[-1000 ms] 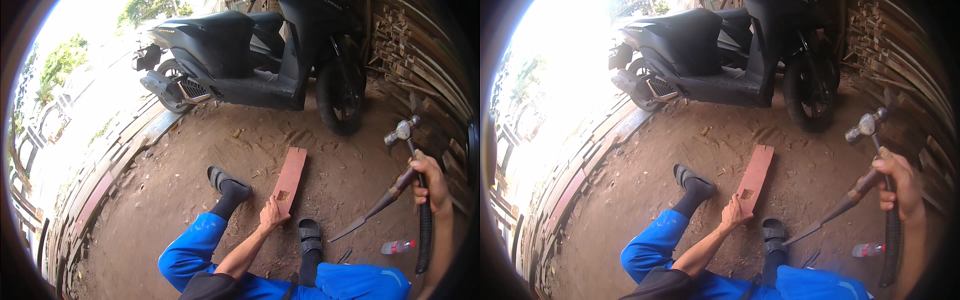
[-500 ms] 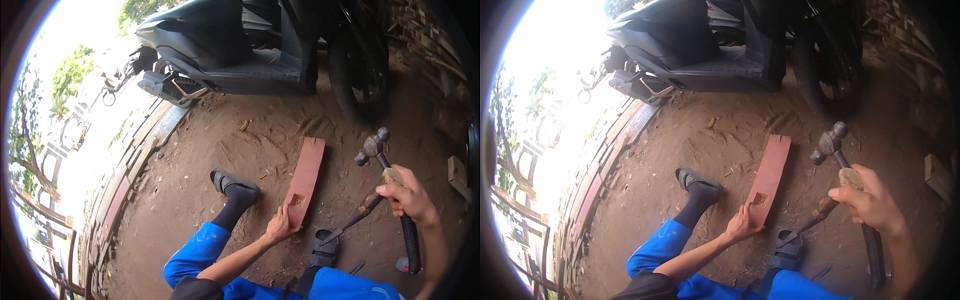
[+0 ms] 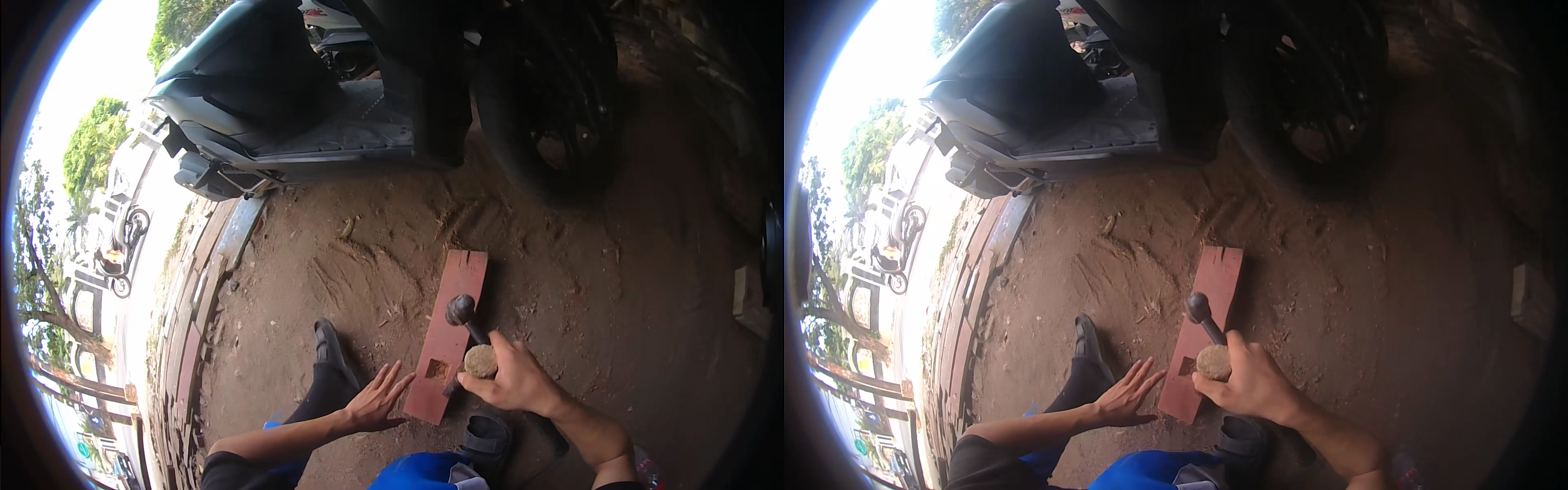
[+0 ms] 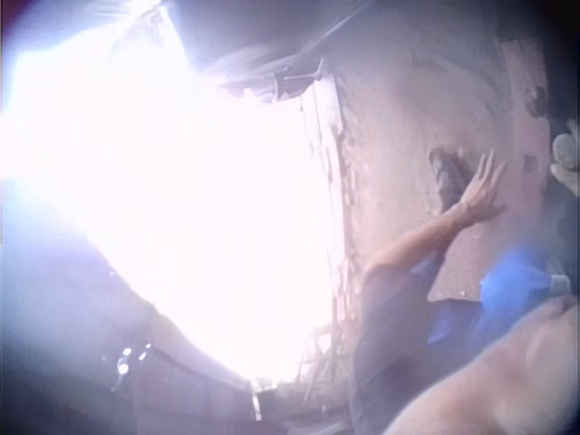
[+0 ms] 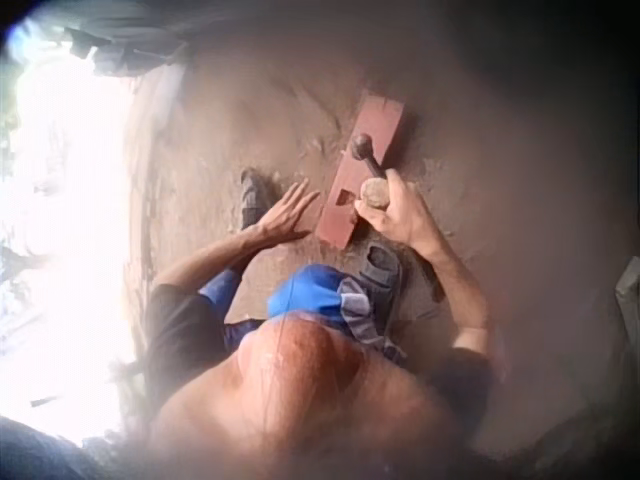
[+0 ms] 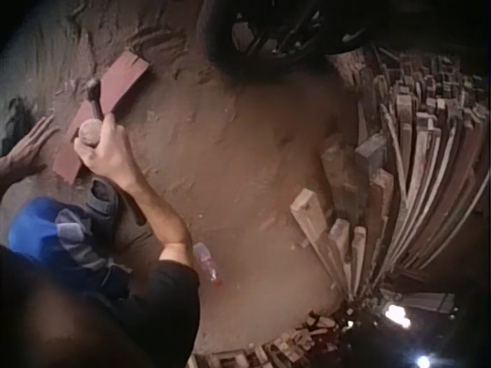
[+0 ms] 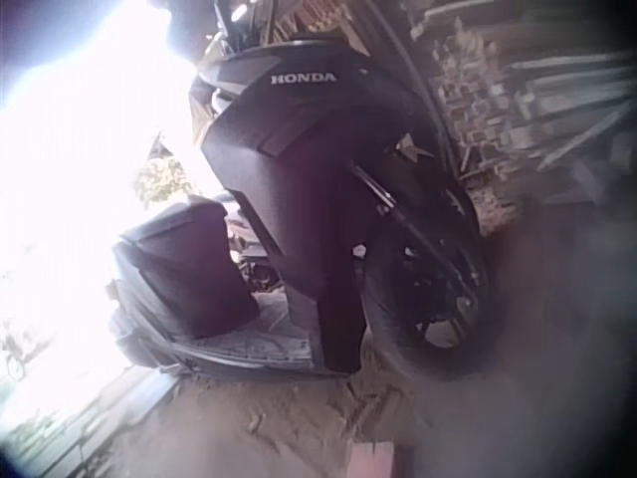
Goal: The person sits on the ground and uses a hammer and chisel to carve a rectangular recess into a piece of reddish wood. They repeatedly strike the chisel to remove wood chips and occasionally clear the debris from the carved area.
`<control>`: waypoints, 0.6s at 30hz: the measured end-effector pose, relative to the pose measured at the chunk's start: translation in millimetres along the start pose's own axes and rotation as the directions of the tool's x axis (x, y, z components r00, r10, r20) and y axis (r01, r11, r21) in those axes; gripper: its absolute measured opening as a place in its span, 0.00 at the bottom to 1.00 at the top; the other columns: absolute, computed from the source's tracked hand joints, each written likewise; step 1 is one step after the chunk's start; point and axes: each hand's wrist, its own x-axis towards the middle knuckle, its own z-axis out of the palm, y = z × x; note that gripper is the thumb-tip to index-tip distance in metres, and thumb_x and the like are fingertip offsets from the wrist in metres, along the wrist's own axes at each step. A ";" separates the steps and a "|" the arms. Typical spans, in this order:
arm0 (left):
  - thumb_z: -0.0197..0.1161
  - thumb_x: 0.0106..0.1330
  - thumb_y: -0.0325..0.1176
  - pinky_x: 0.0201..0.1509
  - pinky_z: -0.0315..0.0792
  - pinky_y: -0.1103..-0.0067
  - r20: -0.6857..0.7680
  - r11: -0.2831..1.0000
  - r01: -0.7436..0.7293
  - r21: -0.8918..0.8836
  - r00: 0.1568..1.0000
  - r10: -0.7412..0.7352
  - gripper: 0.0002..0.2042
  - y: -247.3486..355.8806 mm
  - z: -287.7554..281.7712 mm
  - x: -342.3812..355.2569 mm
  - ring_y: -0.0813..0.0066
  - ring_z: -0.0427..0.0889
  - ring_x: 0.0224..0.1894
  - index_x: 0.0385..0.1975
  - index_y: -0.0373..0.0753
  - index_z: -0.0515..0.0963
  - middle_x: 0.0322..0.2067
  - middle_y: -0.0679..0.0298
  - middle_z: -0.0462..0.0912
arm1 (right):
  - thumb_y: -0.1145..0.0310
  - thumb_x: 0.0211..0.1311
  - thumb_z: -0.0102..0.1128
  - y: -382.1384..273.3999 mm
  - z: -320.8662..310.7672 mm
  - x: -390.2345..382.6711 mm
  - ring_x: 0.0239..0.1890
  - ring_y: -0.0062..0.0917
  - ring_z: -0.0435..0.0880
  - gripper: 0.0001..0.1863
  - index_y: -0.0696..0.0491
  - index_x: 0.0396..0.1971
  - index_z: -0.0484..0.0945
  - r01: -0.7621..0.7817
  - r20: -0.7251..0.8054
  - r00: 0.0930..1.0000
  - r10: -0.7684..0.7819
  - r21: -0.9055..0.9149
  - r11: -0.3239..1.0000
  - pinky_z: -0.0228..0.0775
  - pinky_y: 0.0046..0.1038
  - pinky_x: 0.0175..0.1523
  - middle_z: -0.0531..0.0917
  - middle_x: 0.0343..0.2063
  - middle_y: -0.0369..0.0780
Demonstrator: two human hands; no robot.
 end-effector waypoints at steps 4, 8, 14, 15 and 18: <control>0.66 0.61 0.45 0.74 0.54 0.58 -0.095 0.967 0.256 0.006 0.962 -0.255 0.45 -56.5 -71.2 -14.8 0.42 0.47 0.73 0.72 0.42 0.45 0.71 0.42 0.43 | 0.58 0.50 0.69 -10.6 10.8 3.8 0.29 0.44 0.87 0.26 0.67 0.30 0.68 -0.017 0.014 1.000 0.017 0.027 0.999 0.78 0.38 0.32 0.81 0.20 0.56; 0.66 0.61 0.45 0.68 0.64 0.61 -0.091 0.849 0.504 -0.159 0.849 -0.521 0.37 -112.2 -74.7 -110.8 0.47 0.62 0.68 0.67 0.39 0.59 0.68 0.45 0.57 | 0.59 0.50 0.70 -17.4 23.3 2.4 0.29 0.46 0.87 0.25 0.66 0.31 0.68 -0.017 -0.016 1.000 0.016 -0.066 0.998 0.78 0.37 0.32 0.81 0.20 0.54; 0.64 0.61 0.47 0.63 0.65 0.64 0.779 -0.261 0.780 -0.569 0.411 -0.473 0.35 -12.2 140.0 -285.6 0.51 0.67 0.62 0.64 0.34 0.60 0.60 0.49 0.66 | 0.66 0.50 0.70 -33.5 40.9 8.3 0.26 0.25 0.86 0.20 0.63 0.32 0.69 -0.027 -0.032 0.999 0.023 -0.101 0.995 0.75 0.29 0.30 0.83 0.20 0.45; 0.64 0.60 0.46 0.60 0.65 0.64 0.765 -0.292 0.737 -0.610 0.450 -0.461 0.34 6.0 159.2 -278.6 0.51 0.68 0.59 0.62 0.34 0.61 0.57 0.49 0.67 | 0.66 0.49 0.70 -40.3 45.8 11.1 0.27 0.28 0.87 0.20 0.63 0.32 0.69 -0.040 -0.025 0.999 0.037 -0.110 0.993 0.76 0.31 0.31 0.83 0.21 0.45; 0.65 0.57 0.43 0.52 0.67 0.63 0.594 -0.137 0.676 -0.725 0.511 -0.621 0.30 46.3 119.0 -244.6 0.51 0.72 0.50 0.56 0.34 0.64 0.47 0.50 0.70 | 0.65 0.50 0.69 -50.4 61.4 20.8 0.23 0.26 0.83 0.19 0.61 0.31 0.69 -0.034 -0.056 0.998 0.024 -0.184 0.982 0.72 0.29 0.28 0.80 0.18 0.41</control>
